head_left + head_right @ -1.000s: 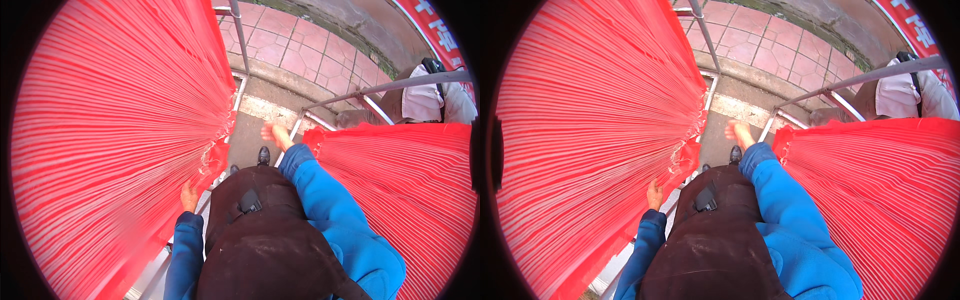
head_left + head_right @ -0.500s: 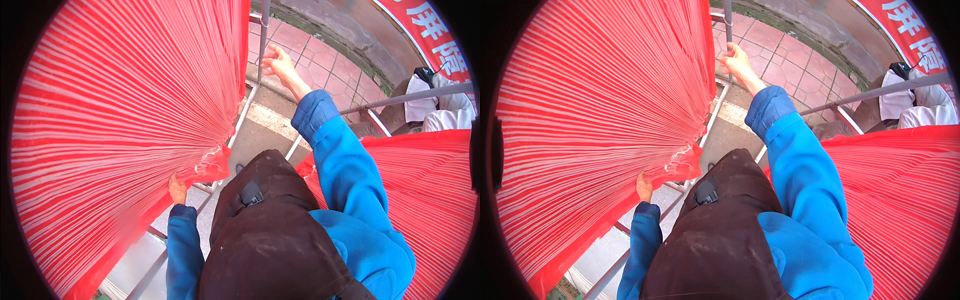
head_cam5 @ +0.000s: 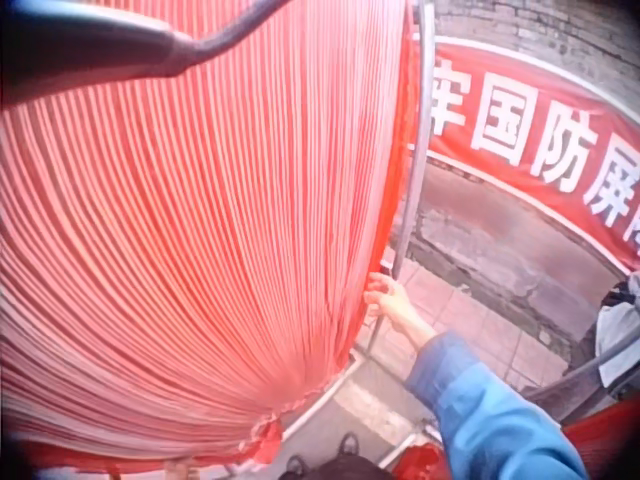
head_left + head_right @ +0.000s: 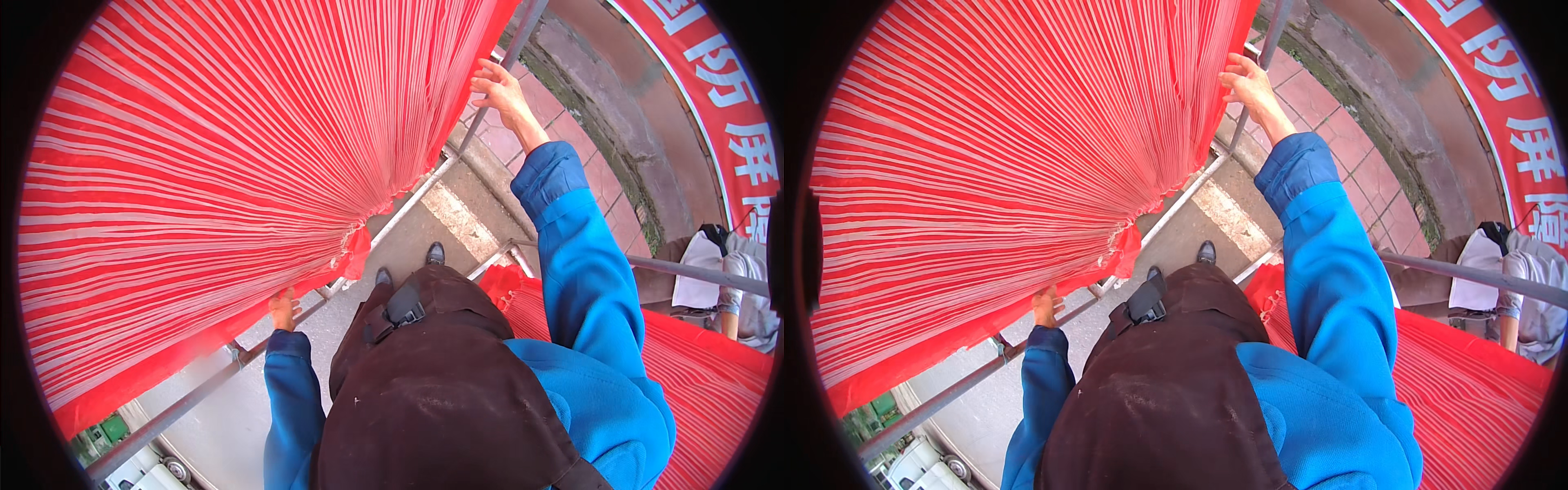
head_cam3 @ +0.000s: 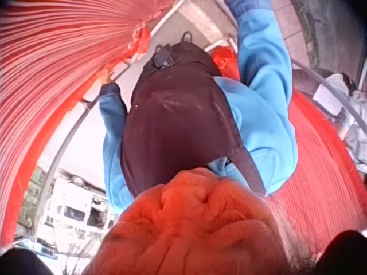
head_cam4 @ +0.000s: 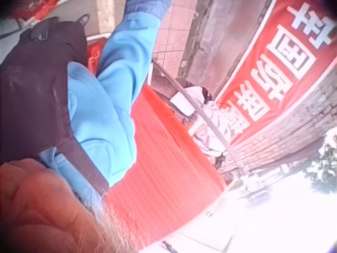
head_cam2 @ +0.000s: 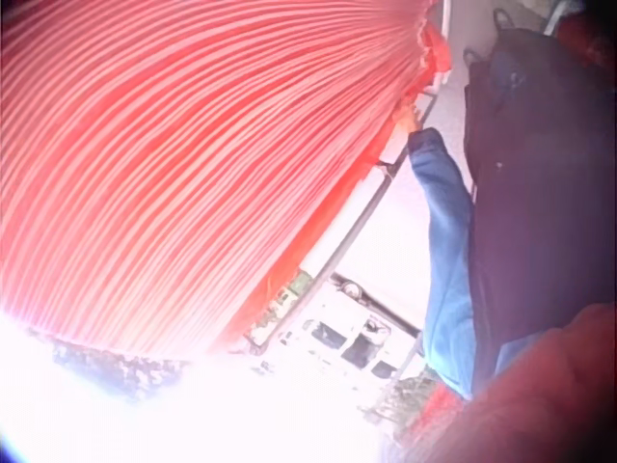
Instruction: The person attaches bamboo poles to a metal frame and secures red fabric using white ties. They then remove a bamboo pole from the frame and carry it into a nearby room, placing it on a stool.
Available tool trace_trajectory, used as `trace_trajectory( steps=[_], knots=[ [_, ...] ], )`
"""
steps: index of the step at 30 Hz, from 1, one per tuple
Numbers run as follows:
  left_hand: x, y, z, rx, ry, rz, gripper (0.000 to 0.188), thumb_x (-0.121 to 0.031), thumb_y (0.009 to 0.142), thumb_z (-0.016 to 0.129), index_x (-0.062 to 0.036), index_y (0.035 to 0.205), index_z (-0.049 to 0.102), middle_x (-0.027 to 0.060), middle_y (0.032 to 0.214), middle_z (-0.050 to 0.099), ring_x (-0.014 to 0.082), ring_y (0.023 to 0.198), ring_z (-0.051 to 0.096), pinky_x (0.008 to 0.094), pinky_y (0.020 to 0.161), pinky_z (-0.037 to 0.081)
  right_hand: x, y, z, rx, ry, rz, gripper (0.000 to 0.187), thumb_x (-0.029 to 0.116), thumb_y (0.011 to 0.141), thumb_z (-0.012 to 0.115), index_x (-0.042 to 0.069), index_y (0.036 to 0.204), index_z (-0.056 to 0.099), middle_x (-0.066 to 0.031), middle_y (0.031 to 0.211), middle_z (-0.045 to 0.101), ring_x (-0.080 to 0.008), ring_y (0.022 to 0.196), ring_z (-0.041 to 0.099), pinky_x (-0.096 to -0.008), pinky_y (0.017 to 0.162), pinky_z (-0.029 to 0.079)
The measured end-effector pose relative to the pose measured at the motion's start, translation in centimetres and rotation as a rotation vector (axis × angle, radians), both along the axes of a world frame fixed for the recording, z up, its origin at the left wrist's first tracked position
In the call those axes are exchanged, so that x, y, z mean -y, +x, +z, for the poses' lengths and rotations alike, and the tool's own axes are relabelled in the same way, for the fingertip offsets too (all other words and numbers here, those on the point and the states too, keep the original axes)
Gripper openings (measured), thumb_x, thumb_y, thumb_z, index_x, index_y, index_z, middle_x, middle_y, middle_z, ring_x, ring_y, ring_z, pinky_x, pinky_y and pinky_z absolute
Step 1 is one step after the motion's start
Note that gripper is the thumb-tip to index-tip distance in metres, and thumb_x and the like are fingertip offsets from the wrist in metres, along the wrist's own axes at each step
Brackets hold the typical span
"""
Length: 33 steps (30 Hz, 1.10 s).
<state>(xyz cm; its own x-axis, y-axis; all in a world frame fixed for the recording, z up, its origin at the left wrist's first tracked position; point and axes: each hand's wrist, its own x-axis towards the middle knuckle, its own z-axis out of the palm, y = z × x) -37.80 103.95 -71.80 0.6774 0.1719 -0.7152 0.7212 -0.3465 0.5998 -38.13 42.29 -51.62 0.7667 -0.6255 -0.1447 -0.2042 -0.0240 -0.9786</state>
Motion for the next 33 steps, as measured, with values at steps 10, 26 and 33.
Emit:
trace_trajectory(
  steps=[10,26,33],
  knots=[
    [1.8,3.8,-0.3,0.184,-0.037,0.344,0.047,-0.005,0.081,0.055,-0.0172,0.123,0.037,0.0149,0.103,0.059,0.0270,0.067,0.060,0.0356,0.051,0.054,-0.3,-5.4,-6.3,-0.259,0.159,-0.019,0.037,0.015,0.088,0.058,0.003,0.122,0.053,-0.0094,0.105,0.062,-0.0221,0.086,0.065,-0.0337,0.065,0.055],
    [-2.5,0.3,0.0,0.434,-0.097,0.336,0.058,0.009,0.077,0.042,-0.0123,0.131,0.040,0.0089,0.106,0.058,0.0193,0.081,0.055,0.0310,0.062,0.049,-2.0,-5.3,-1.5,-0.096,0.160,-0.031,0.022,0.012,0.091,0.052,0.001,0.109,0.058,-0.0115,0.092,0.066,-0.0210,0.077,0.067,-0.0322,0.060,0.056],
    [-1.4,1.2,9.7,0.967,-0.117,0.335,0.049,0.007,0.086,0.045,0.0020,0.134,0.038,0.0153,0.130,0.048,0.0244,0.116,0.047,0.0354,0.102,0.035,-0.2,-3.7,5.6,0.102,0.116,-0.019,0.019,0.011,0.089,0.056,0.000,0.104,0.060,-0.0104,0.088,0.066,-0.0169,0.074,0.066,-0.0270,0.057,0.054]
  ],
)
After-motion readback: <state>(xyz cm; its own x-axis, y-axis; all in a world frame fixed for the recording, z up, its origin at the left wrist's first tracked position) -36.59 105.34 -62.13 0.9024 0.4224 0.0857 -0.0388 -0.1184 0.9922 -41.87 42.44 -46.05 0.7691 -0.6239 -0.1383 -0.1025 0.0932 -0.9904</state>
